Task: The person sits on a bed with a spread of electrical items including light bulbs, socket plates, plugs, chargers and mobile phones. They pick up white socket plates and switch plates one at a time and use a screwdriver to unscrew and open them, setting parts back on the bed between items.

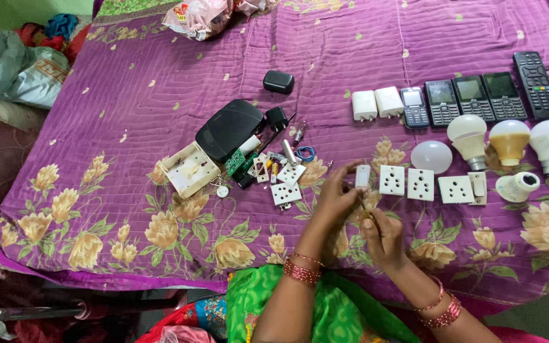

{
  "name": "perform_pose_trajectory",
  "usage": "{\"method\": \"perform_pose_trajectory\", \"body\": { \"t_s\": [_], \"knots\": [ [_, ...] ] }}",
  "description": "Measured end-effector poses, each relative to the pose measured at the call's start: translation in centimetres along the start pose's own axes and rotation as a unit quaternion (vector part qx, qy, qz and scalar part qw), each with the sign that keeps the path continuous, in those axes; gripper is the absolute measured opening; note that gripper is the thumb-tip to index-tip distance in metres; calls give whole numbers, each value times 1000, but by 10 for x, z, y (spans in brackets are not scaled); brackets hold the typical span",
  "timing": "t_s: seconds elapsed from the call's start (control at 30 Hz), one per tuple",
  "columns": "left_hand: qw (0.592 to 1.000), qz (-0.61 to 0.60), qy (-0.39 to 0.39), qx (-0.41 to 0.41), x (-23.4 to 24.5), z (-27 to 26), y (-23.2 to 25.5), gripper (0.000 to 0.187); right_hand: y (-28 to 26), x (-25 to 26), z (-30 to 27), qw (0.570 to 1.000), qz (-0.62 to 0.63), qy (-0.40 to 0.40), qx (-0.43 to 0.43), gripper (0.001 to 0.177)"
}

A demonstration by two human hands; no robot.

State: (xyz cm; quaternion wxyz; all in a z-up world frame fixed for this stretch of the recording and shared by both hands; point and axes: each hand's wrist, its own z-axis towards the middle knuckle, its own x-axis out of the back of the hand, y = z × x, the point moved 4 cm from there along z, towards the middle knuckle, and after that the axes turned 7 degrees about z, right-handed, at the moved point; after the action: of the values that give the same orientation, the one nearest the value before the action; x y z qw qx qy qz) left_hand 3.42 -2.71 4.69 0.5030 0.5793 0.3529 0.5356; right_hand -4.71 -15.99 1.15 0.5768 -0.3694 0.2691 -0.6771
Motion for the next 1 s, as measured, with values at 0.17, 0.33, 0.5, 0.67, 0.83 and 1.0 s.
{"method": "perform_pose_trajectory", "body": {
  "t_s": [0.17,0.33,0.5,0.67,0.83,1.0],
  "knots": [
    [963,254,43,-78,3,-10,23,66,-18,0,7,1000,-20,-10,14,31],
    [964,264,27,-15,10,-12,25,71,-24,1,10,999,-39,-10,29,30],
    [931,358,50,-47,27,-6,17,77,-24,0,11,999,-39,-16,20,29],
    [929,361,62,-49,17,-3,12,75,-27,0,10,997,-55,-24,41,28],
    [927,365,44,-68,-2,-6,18,74,-28,-1,11,995,-64,-24,70,28],
    [917,380,56,-112,-2,-7,23,79,-28,-3,13,996,-69,-30,49,27]
  ]
}}
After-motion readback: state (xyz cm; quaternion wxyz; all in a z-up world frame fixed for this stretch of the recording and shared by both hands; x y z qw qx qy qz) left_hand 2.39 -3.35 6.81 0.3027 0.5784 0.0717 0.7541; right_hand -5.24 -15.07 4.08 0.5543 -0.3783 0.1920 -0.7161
